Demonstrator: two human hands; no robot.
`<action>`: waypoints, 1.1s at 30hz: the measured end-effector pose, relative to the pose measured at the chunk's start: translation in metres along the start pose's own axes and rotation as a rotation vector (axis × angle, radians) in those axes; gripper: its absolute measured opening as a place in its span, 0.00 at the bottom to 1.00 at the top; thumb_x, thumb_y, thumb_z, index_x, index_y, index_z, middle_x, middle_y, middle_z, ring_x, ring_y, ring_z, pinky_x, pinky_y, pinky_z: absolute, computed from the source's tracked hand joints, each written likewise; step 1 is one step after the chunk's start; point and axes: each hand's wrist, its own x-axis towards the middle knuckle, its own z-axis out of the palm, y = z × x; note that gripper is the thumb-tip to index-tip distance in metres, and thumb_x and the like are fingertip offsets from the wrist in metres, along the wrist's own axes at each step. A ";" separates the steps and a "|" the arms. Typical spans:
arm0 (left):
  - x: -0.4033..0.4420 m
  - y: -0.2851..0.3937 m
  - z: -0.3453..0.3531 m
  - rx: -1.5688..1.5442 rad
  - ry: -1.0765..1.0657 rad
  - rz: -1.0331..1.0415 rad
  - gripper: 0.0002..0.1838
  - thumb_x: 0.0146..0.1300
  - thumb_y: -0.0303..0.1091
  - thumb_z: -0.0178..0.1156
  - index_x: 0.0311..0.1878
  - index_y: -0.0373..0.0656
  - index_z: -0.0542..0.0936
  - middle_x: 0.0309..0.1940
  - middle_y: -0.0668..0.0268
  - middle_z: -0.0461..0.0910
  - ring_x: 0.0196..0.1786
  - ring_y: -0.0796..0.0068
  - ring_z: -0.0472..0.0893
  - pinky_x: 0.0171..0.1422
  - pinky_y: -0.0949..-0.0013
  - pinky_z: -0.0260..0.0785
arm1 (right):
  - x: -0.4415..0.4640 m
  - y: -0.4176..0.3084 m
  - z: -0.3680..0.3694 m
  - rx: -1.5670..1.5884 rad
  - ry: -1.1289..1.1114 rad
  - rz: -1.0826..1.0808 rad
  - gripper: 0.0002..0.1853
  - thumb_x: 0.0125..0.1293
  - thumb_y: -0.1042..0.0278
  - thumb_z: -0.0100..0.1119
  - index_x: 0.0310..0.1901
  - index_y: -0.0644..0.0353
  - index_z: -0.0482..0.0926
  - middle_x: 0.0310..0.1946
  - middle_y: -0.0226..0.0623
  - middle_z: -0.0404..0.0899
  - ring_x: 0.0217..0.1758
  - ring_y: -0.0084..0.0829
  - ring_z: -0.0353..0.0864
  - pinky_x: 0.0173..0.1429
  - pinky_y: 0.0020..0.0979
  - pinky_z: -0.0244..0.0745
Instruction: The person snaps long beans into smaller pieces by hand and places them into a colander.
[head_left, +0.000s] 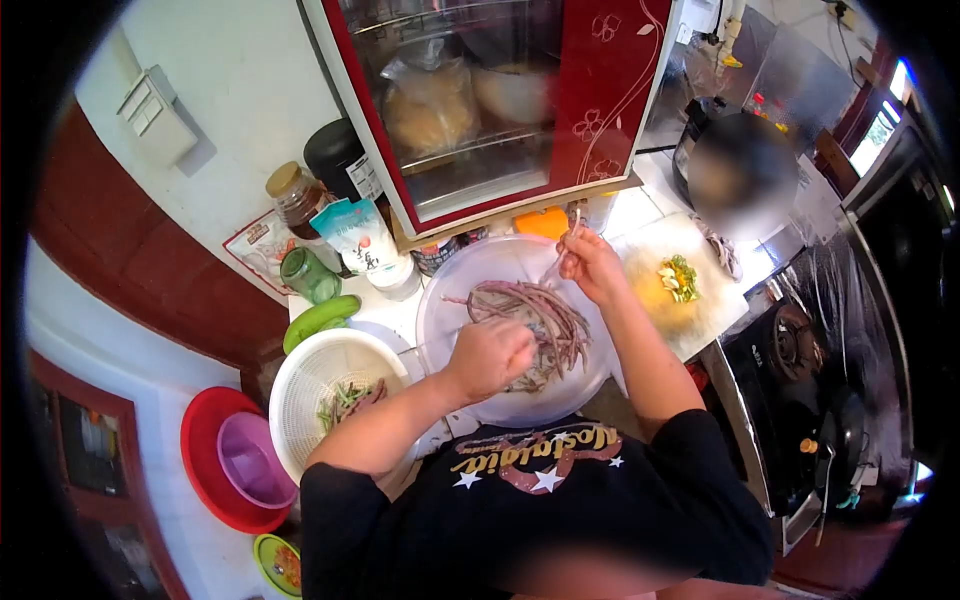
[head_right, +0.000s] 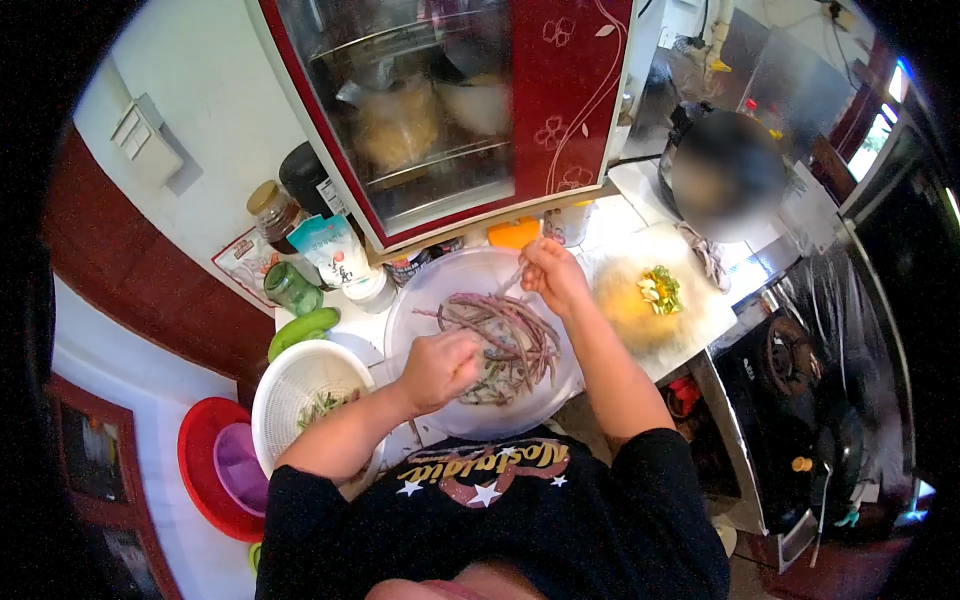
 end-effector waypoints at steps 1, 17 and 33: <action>0.003 0.000 -0.005 -0.172 0.071 -0.254 0.10 0.59 0.36 0.50 0.30 0.39 0.73 0.21 0.60 0.73 0.25 0.65 0.75 0.31 0.66 0.66 | 0.000 -0.004 -0.001 -0.136 0.009 0.000 0.03 0.60 0.72 0.53 0.34 0.60 0.73 0.24 0.33 0.75 0.18 0.21 0.73 0.21 0.21 0.71; 0.014 -0.037 0.009 -0.528 -0.042 -0.600 0.11 0.59 0.37 0.54 0.36 0.37 0.76 0.22 0.71 0.72 0.27 0.85 0.68 0.32 0.78 0.61 | -0.019 0.002 0.038 -0.242 -0.142 -0.019 0.02 0.60 0.74 0.51 0.32 0.62 0.73 0.21 0.31 0.73 0.17 0.19 0.71 0.21 0.18 0.68; 0.011 -0.054 -0.004 -0.894 -0.066 -0.851 0.10 0.65 0.38 0.46 0.33 0.42 0.66 0.22 0.68 0.71 0.24 0.79 0.72 0.25 0.77 0.63 | -0.030 0.010 0.061 -0.634 -0.271 0.001 0.04 0.58 0.74 0.54 0.35 0.62 0.72 0.22 0.30 0.74 0.21 0.19 0.74 0.24 0.19 0.70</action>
